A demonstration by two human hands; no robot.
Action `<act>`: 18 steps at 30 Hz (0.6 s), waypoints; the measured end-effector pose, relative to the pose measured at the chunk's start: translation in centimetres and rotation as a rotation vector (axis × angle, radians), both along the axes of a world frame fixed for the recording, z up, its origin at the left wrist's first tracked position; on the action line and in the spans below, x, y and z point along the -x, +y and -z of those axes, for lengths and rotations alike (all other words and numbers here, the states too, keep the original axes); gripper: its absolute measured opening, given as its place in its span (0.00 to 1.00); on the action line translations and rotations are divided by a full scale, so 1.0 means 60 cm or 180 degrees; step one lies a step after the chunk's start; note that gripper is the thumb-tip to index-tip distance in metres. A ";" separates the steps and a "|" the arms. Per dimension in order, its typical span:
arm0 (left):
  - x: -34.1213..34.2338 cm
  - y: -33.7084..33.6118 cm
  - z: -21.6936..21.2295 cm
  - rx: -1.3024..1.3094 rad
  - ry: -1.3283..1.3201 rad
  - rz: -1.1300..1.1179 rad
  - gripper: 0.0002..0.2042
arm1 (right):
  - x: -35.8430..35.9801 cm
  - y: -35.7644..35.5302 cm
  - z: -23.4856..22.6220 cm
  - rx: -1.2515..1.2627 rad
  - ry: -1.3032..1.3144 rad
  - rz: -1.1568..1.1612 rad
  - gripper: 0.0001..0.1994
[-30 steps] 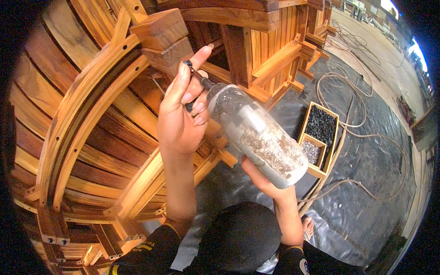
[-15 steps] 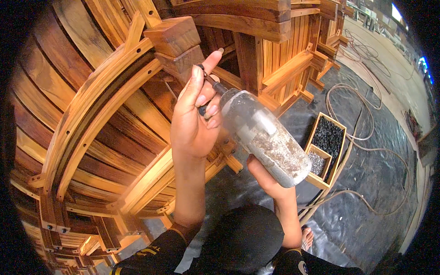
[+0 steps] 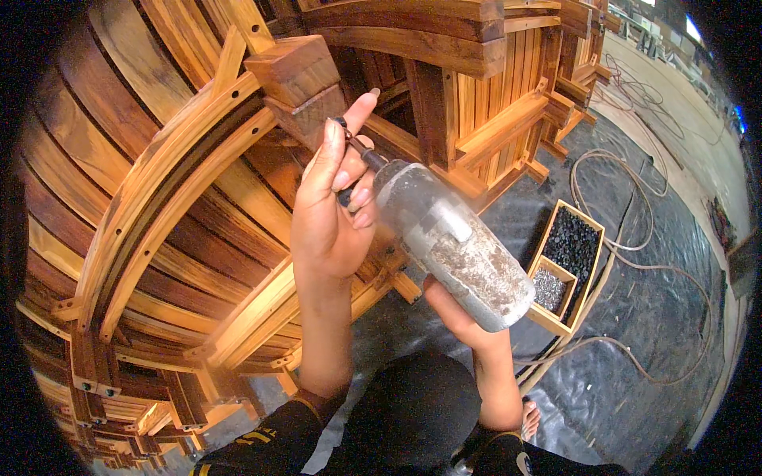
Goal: Secure bolts into wooden chair frames using a pneumatic impact driver.
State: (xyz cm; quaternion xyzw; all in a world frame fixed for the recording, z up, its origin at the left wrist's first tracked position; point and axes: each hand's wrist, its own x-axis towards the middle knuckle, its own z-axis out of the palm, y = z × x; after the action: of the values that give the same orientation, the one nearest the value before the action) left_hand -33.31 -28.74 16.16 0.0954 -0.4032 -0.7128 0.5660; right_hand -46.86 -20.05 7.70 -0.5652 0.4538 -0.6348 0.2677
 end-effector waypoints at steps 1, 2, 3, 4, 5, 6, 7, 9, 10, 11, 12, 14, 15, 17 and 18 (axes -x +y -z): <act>0.000 0.002 -0.001 0.0000 -0.0011 -0.0012 0.22 | 0.001 0.000 -0.007 -0.0021 0.0058 -0.0019 0.07; 0.001 0.004 -0.001 -0.0011 -0.0063 -0.0091 0.21 | 0.006 0.000 -0.015 -0.0025 0.0050 -0.0028 0.07; 0.001 0.007 -0.001 -0.0021 -0.0117 -0.0173 0.21 | 0.013 -0.001 -0.023 -0.0032 0.0066 -0.0043 0.08; -0.003 0.012 0.005 -0.0022 -0.0127 -0.0189 0.21 | 0.016 0.000 -0.030 -0.0038 0.0080 -0.0062 0.08; -0.009 0.017 0.026 -0.0189 -0.0205 -0.0132 0.21 | 0.012 0.001 -0.033 -0.0199 -0.0468 -0.0156 0.15; -0.006 0.019 0.048 -0.0351 -0.0250 -0.0014 0.20 | 0.026 0.002 -0.041 -0.0180 -0.0399 -0.0121 0.16; -0.006 0.022 0.076 -0.0505 -0.0462 0.0033 0.20 | 0.042 0.002 -0.049 -0.0163 -0.0327 -0.0083 0.16; -0.042 0.036 0.143 -0.1075 -0.0709 0.0443 0.19 | 0.049 0.002 -0.065 -0.0081 -0.0087 0.0002 0.16; -0.057 0.039 0.176 -0.1376 -0.0887 0.0665 0.18 | 0.055 0.002 -0.069 -0.0160 -0.0086 0.0002 0.16; -0.080 0.053 0.194 -0.1559 -0.0998 0.0698 0.19 | 0.054 0.004 -0.081 -0.0212 -0.0131 -0.0072 0.16; -0.096 0.062 0.223 -0.1754 -0.1074 0.0794 0.20 | 0.051 0.006 -0.089 -0.0297 -0.0388 -0.0212 0.16; -0.125 0.073 0.284 -0.1930 -0.0950 0.0937 0.20 | 0.065 0.004 -0.093 -0.0213 -0.0077 -0.0115 0.15; -0.139 0.082 0.311 -0.2105 -0.0868 0.1013 0.21 | 0.067 0.004 -0.095 -0.0115 0.0179 -0.0074 0.15; -0.146 0.102 0.360 -0.2132 -0.0904 0.0895 0.19 | 0.065 0.006 -0.097 -0.0200 -0.0015 0.0055 0.16; -0.148 0.109 0.371 -0.2149 -0.0966 0.0748 0.17 | 0.069 0.004 -0.099 -0.0147 0.0273 0.0026 0.16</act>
State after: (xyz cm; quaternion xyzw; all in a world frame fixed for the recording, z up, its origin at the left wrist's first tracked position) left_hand -24.42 -22.23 -6.12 0.3339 -0.2332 -0.8431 0.3510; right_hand -51.00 -19.80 13.63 -0.5838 0.4816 -0.6004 0.2584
